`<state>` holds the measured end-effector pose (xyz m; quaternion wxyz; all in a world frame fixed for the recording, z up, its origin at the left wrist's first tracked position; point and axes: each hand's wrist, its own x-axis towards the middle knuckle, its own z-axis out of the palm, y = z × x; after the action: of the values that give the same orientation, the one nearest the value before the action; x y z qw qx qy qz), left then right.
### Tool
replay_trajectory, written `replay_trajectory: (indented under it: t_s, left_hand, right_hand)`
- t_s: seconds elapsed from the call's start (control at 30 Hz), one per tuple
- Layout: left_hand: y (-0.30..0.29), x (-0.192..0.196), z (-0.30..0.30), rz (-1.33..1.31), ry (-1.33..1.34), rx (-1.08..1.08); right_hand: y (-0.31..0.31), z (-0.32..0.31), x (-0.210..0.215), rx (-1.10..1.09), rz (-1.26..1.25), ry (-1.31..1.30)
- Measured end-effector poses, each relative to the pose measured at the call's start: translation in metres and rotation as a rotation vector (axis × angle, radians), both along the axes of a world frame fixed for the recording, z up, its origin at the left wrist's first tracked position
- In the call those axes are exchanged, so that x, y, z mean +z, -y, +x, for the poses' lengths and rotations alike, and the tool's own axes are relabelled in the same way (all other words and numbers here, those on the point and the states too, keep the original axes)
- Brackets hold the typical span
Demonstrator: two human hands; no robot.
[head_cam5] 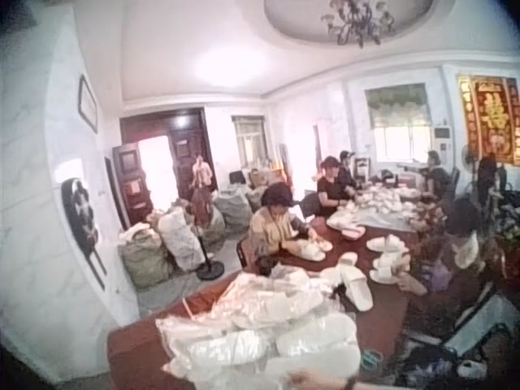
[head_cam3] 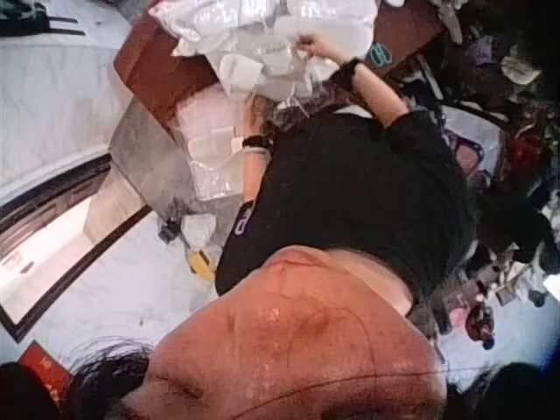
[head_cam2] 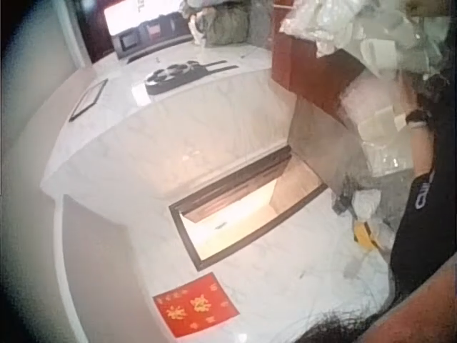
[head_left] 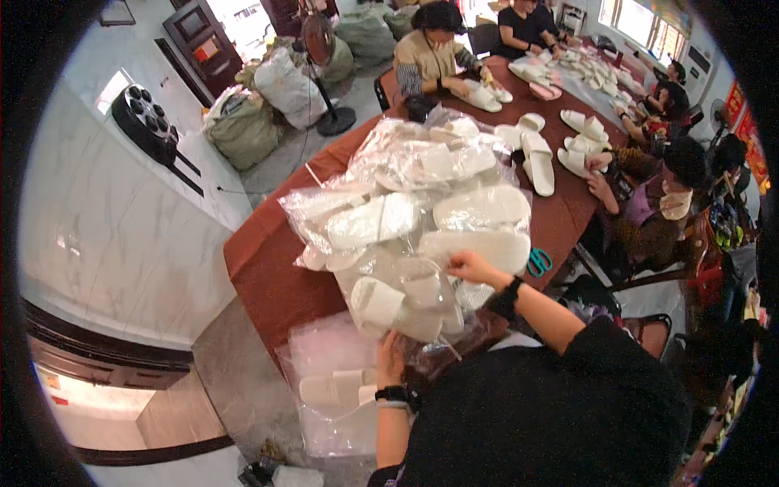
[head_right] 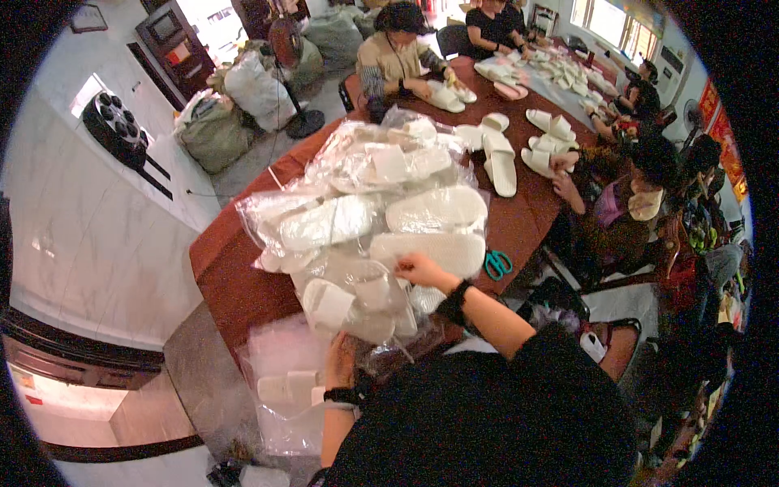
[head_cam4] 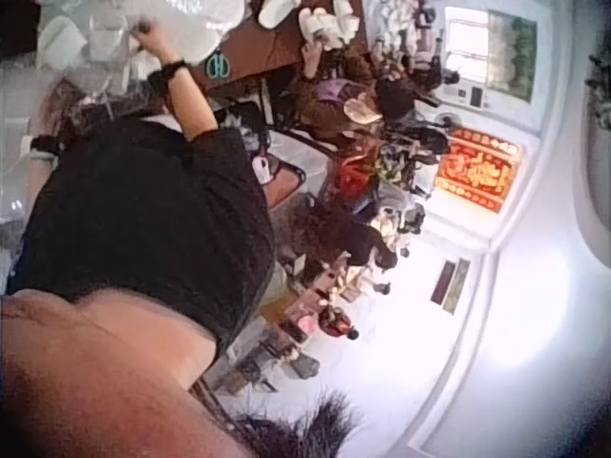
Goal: Sort and place white shoe components into plastic bags from a larger sack.
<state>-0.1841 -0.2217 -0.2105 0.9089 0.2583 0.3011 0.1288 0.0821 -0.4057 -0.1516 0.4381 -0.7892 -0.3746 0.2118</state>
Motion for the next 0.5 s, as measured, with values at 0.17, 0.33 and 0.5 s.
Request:
replay_trajectory:
  t_s: [0.17, 0.33, 0.5]
  left_hand:
    - [0.018, 0.038, 0.024, 0.2, 0.066, -0.007]
    - [0.024, 0.063, 0.022, 0.238, 0.133, 0.043]
    - [0.032, 0.101, 0.055, 0.422, 0.015, 0.135]
  right_hand:
    - [0.053, 0.006, 0.004, 0.074, 0.061, -0.48]
    - [0.062, 0.004, 0.082, 0.157, 0.338, -0.818]
    - [0.068, 0.034, 0.07, 0.08, 0.139, -0.491]
